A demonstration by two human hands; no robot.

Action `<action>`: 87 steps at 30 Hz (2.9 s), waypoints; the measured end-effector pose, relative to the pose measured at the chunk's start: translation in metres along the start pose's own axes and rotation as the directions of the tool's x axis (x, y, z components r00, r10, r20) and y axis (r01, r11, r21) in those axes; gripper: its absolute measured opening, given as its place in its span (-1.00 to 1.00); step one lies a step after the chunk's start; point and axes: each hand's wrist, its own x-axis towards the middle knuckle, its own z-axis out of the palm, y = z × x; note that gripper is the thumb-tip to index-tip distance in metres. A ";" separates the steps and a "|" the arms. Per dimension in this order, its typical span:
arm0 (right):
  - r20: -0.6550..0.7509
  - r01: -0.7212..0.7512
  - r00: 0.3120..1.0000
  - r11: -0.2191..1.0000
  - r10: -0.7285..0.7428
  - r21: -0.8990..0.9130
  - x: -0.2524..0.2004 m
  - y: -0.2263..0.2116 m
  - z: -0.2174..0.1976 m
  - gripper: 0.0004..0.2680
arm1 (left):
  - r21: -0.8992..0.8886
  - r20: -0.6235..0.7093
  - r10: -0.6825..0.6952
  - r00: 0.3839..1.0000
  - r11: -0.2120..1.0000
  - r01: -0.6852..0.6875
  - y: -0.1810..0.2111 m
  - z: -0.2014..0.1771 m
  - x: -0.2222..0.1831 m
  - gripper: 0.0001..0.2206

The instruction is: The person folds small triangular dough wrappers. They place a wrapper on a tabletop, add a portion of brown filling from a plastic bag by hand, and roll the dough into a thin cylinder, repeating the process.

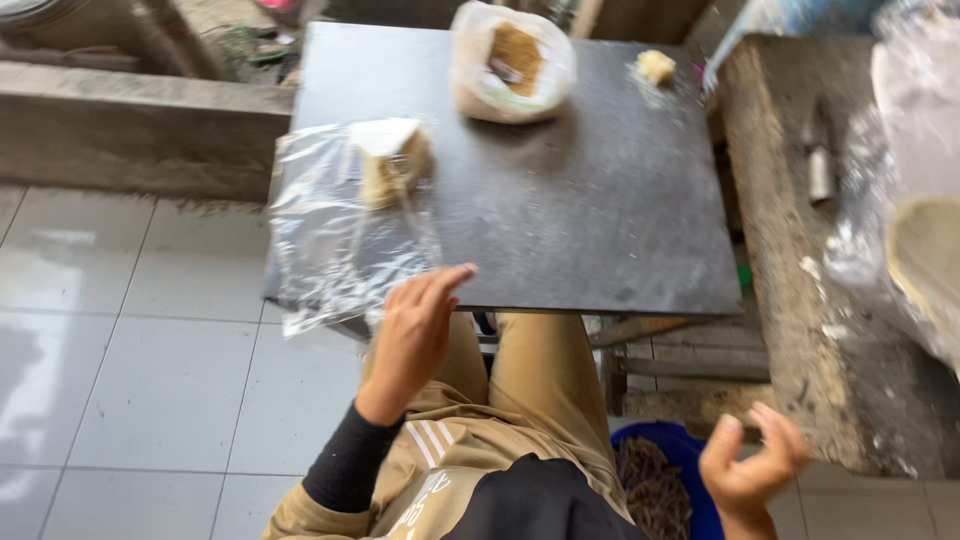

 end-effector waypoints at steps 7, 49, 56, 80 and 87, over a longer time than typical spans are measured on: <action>-0.044 0.300 0.942 0.772 -0.334 0.560 0.137 -0.250 0.078 -0.71 | 0.207 -0.140 -0.129 0.982 0.966 0.156 -0.035 -0.136 -0.034 -0.22; 0.020 0.064 0.989 0.558 -0.144 0.828 0.216 -0.319 0.114 -0.64 | -0.012 -0.055 0.008 0.998 1.000 -0.008 -0.229 0.030 0.221 -0.63; 0.164 -0.172 0.984 0.582 0.066 0.795 0.133 -0.250 0.095 -0.70 | 0.236 0.052 -0.045 0.998 0.971 0.032 -0.225 0.027 0.238 -0.63; 0.258 -0.283 0.958 0.545 0.124 0.789 0.112 -0.238 0.096 -0.73 | 0.249 0.116 -0.027 0.993 0.968 -0.003 -0.239 0.015 0.232 -0.71; 0.283 -0.308 0.950 0.530 0.130 0.790 0.114 -0.234 0.098 -0.73 | 0.316 0.103 -0.123 0.987 0.945 0.085 -0.241 0.014 0.206 -0.75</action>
